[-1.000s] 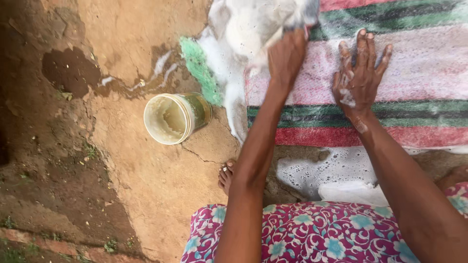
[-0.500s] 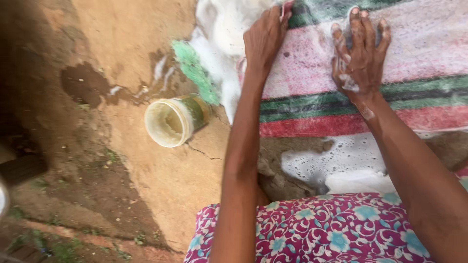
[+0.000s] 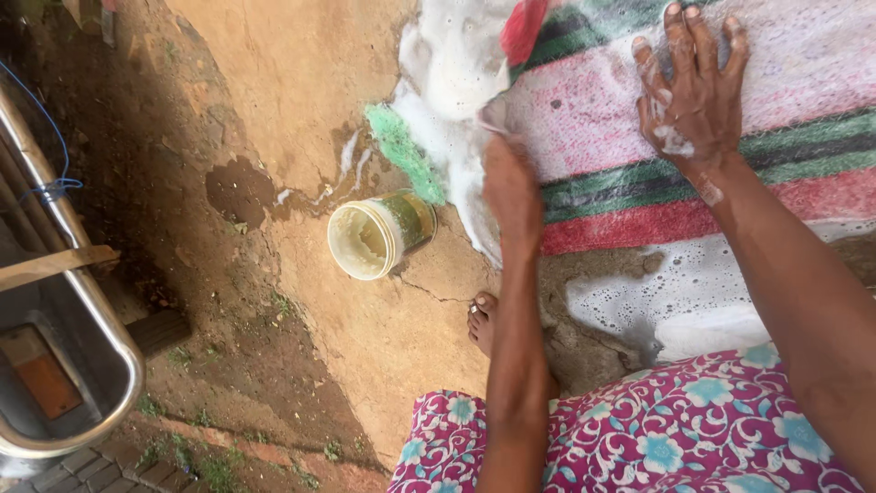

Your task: The person scrubs a striped mat with a sponge and soapy water on the ground, flipping and folding the mat to clean different areas.

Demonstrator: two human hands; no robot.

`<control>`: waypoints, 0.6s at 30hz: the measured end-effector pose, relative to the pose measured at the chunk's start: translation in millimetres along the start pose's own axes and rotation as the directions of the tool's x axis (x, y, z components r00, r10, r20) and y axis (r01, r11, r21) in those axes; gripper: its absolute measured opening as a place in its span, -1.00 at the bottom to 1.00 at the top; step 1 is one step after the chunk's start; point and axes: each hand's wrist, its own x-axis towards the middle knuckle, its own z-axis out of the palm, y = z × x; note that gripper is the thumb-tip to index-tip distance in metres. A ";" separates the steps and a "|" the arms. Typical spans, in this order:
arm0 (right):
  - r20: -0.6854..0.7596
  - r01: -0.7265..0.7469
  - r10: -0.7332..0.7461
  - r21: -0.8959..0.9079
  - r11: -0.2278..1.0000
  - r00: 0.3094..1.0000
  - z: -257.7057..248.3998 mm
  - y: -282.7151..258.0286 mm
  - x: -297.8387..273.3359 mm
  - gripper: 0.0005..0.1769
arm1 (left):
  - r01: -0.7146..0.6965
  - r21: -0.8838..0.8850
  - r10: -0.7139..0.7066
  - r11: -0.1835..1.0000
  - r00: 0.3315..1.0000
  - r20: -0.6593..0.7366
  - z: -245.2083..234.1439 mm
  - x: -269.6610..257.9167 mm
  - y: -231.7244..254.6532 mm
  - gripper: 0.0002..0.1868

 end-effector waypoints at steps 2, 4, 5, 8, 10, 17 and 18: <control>0.032 -0.021 0.019 0.054 0.998 0.999 1.5 -0.7 -2.2 -0.52 | -0.009 0.272 -0.063 0.962 0.965 0.255 25.1 -15.2 24.4 -0.67; 0.077 -0.012 0.010 0.025 1.000 0.997 1.8 3.0 -7.6 -0.57 | -0.269 0.390 0.215 0.880 0.960 0.178 60.2 -19.0 39.6 -0.72; 0.094 0.001 -0.001 0.002 1.000 0.996 3.2 3.6 -9.6 -0.59 | -0.262 0.391 0.207 0.882 0.962 0.177 65.0 -21.1 32.8 -0.72; 0.062 0.018 -0.013 -0.088 0.996 0.998 13.3 6.3 -11.4 -0.61 | -0.414 0.599 0.340 0.685 0.909 0.239 77.5 -9.7 -0.8 -0.81; 0.047 0.003 -0.003 0.008 1.000 0.999 23.5 8.8 -12.3 -0.59 | -0.385 0.658 0.357 0.647 0.916 0.185 61.4 22.8 -42.4 -0.77; -0.030 0.012 -0.008 0.121 0.993 1.000 3.9 4.5 -1.1 -0.61 | -0.276 0.499 0.242 0.822 0.961 0.132 64.6 11.8 -2.0 -0.80; -0.028 0.003 0.000 0.117 0.993 1.000 -1.2 3.5 0.8 -0.59 | -0.334 0.454 0.338 0.826 0.938 0.074 73.2 -7.9 13.9 -0.82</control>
